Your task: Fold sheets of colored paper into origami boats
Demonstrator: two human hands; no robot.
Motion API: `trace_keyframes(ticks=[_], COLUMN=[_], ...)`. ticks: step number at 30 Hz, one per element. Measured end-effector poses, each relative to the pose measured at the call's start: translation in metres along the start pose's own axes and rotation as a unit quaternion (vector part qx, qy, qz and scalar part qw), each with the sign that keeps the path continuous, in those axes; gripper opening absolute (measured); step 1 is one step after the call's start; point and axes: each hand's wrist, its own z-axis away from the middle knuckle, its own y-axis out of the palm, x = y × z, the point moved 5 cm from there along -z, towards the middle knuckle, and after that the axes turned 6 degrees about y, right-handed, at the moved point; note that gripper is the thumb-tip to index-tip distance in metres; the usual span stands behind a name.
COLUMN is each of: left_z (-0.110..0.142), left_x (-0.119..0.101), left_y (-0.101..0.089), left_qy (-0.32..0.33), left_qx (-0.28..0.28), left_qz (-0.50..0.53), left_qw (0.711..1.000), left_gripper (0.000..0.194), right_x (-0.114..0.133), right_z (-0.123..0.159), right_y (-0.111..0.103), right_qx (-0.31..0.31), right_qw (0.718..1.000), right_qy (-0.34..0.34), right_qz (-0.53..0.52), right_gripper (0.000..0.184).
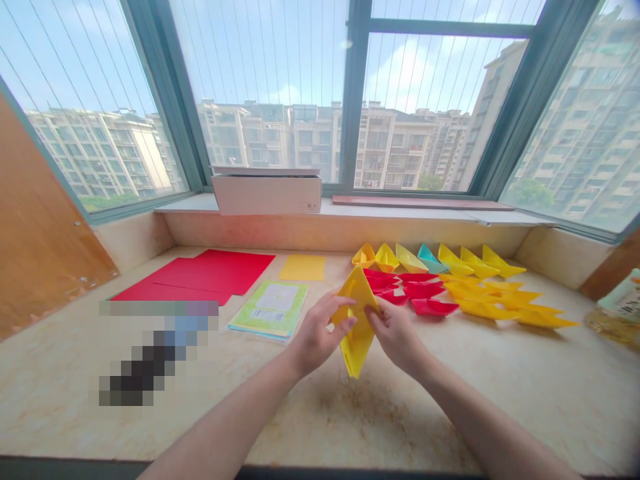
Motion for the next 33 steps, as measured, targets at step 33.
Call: trace_keyframes(ticks=[33], left_z=[0.0], left_x=[0.032], left_y=[0.011], left_qy=[-0.194], left_qx=[-0.014], left_qz=[0.203], left_qw=[0.96], left_gripper=[0.025], right_x=[0.006], right_z=[-0.001], right_y=[0.003], right_qx=[-0.017], right_qw=[0.998], right_qy=[-0.037], right_qz=[0.044], right_gripper=[0.024])
